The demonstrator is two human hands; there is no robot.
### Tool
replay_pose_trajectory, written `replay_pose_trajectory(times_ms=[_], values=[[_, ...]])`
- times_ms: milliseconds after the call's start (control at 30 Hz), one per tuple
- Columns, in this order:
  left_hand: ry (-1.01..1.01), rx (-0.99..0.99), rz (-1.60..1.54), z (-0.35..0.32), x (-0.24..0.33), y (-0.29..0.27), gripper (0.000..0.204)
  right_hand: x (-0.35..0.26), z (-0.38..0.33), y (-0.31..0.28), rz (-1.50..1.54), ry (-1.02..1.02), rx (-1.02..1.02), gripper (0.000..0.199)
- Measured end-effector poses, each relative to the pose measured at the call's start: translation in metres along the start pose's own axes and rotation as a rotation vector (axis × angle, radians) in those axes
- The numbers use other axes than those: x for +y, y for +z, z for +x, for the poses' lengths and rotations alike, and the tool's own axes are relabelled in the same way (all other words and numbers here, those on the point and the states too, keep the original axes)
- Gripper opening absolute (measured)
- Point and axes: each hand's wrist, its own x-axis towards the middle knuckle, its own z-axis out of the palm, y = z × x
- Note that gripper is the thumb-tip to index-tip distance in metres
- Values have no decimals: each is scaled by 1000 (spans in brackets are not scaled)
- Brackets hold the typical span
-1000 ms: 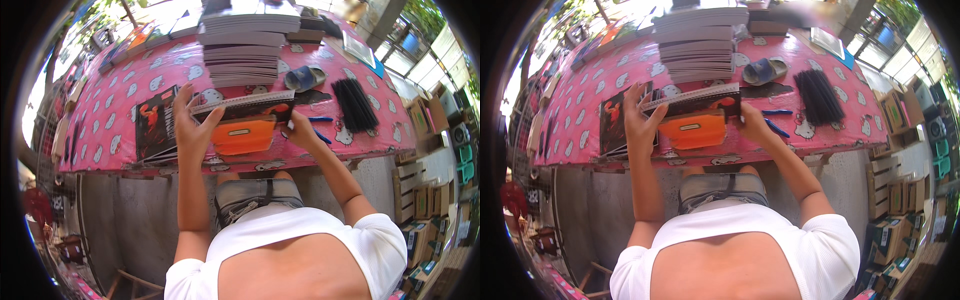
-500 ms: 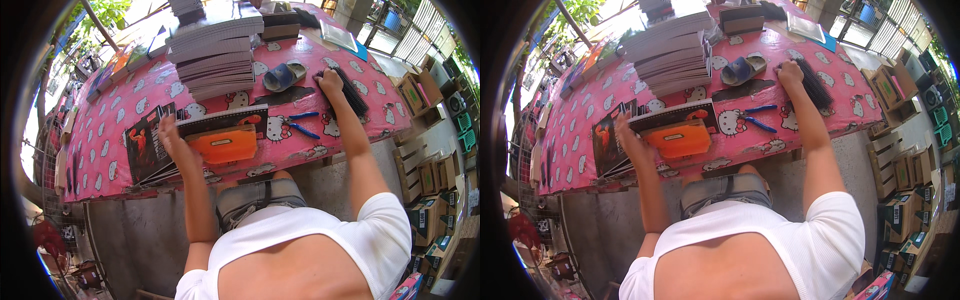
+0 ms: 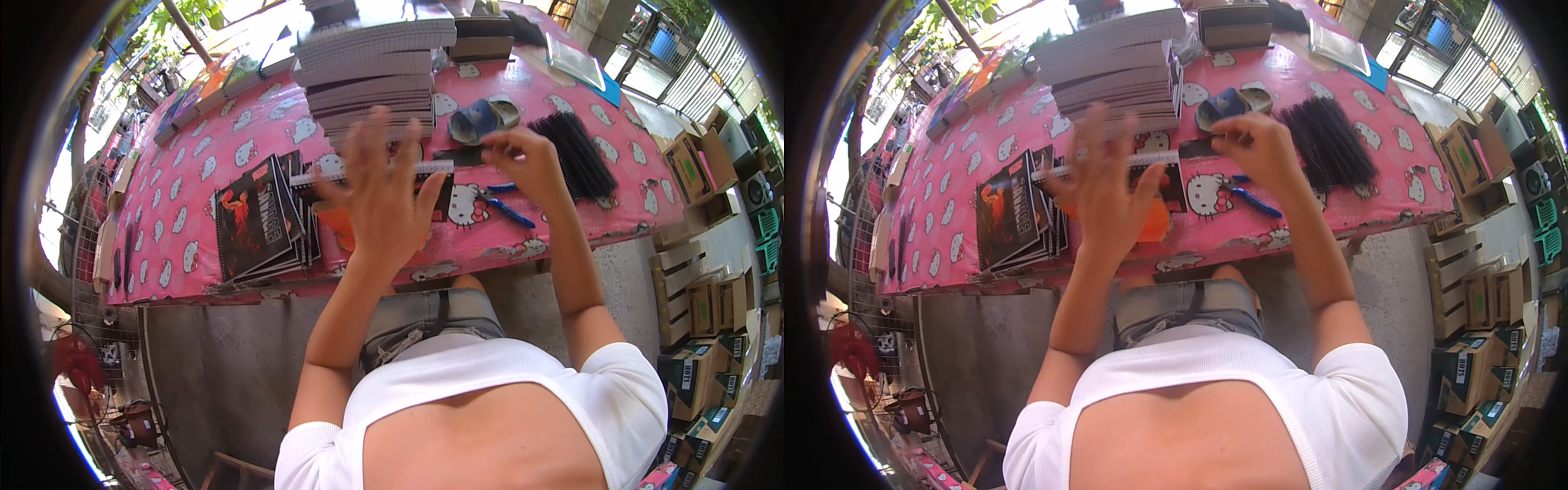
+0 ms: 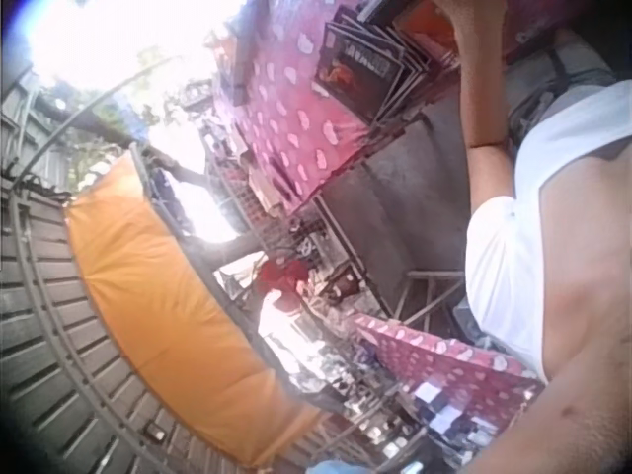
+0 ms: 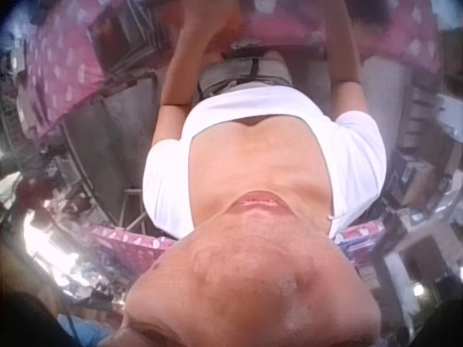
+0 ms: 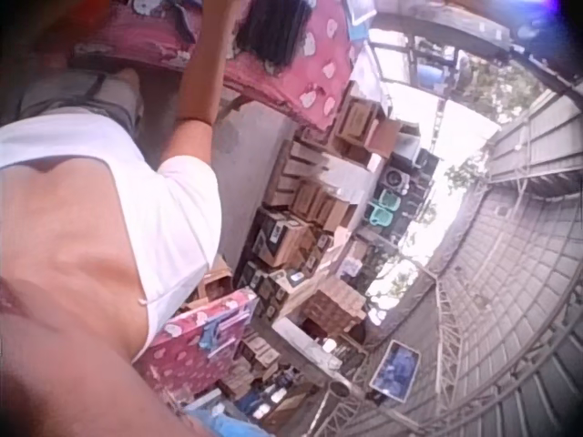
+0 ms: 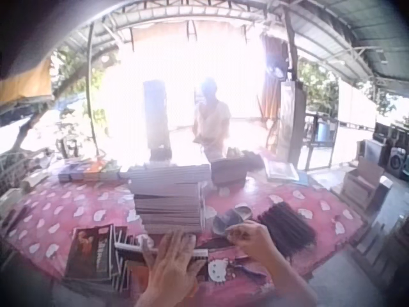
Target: The person uses blue-handled shears to trim the excess metal spiral binding from the edge of several notebooks, picking each notebook up and placing it on a stack after finishing.
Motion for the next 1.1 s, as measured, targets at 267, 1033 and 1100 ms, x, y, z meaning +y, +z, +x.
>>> replay_pose_trajectory(times_ms=[267, 1033, 1100], values=[[200, 166, -410, -31, 7, 23, 58, 60, -12, 80, -501, -328, 375, 18], [57, -789, -940, -64, 24, -18, 27, -66, -80, -43, -114, -26, -132, 28], [-22, -808, -967, -38, 30, -39, 22, -68, -87, -58, -82, -13, -137, 27]])
